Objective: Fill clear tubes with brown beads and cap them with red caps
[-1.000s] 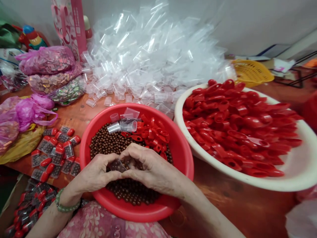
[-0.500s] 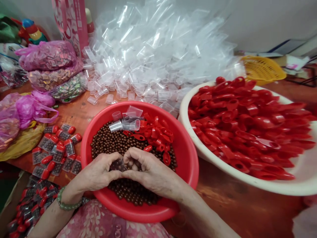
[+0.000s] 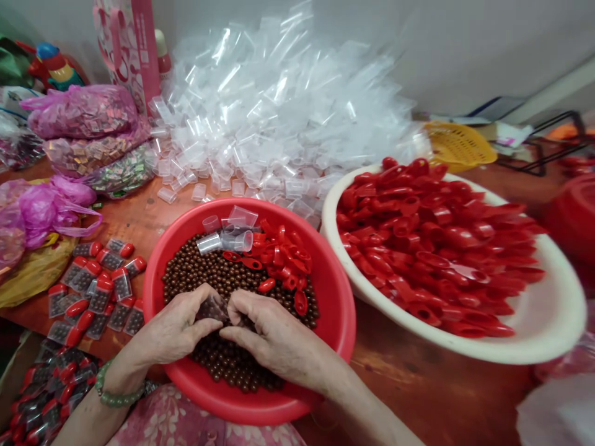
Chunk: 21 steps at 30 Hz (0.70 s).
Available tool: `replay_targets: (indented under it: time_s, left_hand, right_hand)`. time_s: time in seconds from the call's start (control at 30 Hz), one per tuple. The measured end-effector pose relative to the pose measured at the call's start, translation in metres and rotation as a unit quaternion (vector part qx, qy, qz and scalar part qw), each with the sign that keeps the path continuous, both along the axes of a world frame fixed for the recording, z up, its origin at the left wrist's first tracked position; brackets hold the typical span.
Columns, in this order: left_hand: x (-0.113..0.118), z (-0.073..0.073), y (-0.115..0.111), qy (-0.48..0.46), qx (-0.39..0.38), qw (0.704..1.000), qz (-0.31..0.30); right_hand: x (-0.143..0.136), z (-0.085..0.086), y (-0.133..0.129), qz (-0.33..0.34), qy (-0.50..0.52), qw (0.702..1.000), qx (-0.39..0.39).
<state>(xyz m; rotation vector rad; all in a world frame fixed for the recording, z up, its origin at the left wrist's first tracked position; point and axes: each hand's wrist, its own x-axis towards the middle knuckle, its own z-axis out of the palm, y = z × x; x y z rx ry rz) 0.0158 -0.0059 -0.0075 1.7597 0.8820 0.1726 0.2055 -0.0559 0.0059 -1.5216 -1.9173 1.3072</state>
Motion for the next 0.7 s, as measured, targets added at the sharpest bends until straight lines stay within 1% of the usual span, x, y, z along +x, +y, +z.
replay_targets:
  time_s: [0.03, 0.1, 0.17, 0.2, 0.23, 0.33, 0.4, 0.43, 0.47, 0.53, 0.6, 0.7]
  left_hand:
    - [0.000, 0.000, 0.000, -0.014, -0.008, 1.000, 0.018]
    - [0.000, 0.001, 0.001, -0.050, -0.028, 0.996, 0.073]
    - [-0.001, 0.002, 0.001, -0.097, -0.049, 0.985, 0.133]
    - [-0.002, 0.004, 0.001, -0.123, -0.061, 0.979, 0.153]
    - [-0.003, 0.005, 0.000, -0.151, -0.075, 0.973, 0.160]
    - [-0.005, 0.010, -0.003, -0.207, -0.117, 0.961, 0.138]
    - [-0.004, 0.012, -0.004, -0.209, -0.131, 0.959, 0.143]
    - [-0.004, 0.013, -0.004, -0.204, -0.135, 0.958, 0.153]
    - [-0.003, 0.013, -0.004, -0.199, -0.139, 0.957, 0.163]
    - [-0.003, 0.014, -0.003, -0.196, -0.148, 0.953, 0.175]
    - [-0.004, 0.016, -0.002, -0.204, -0.154, 0.949, 0.184]
    - [-0.006, 0.015, -0.001, -0.217, -0.164, 0.943, 0.193]
  right_hand:
    - [0.004, 0.000, -0.003, 0.008, -0.014, 1.000, -0.005]
    - [0.014, -0.002, -0.008, 0.031, -0.052, 0.998, -0.009]
    - [0.025, -0.005, -0.008, 0.045, -0.102, 0.994, 0.002]
    - [0.030, -0.006, -0.006, 0.042, -0.127, 0.991, 0.014]
    - [0.034, -0.007, -0.002, 0.029, -0.150, 0.988, 0.030]
    - [0.039, -0.007, 0.020, -0.053, -0.209, 0.970, 0.113]
    - [0.038, -0.007, 0.036, -0.099, -0.257, 0.942, 0.189]
    - [0.037, -0.007, 0.044, -0.104, -0.291, 0.926, 0.218]
    - [0.037, -0.008, 0.051, -0.099, -0.328, 0.910, 0.235]
    - [0.035, -0.011, 0.060, -0.073, -0.390, 0.886, 0.240]
    - [0.035, -0.014, 0.063, -0.046, -0.424, 0.875, 0.229]
    - [0.033, -0.019, 0.059, -0.013, -0.443, 0.869, 0.220]
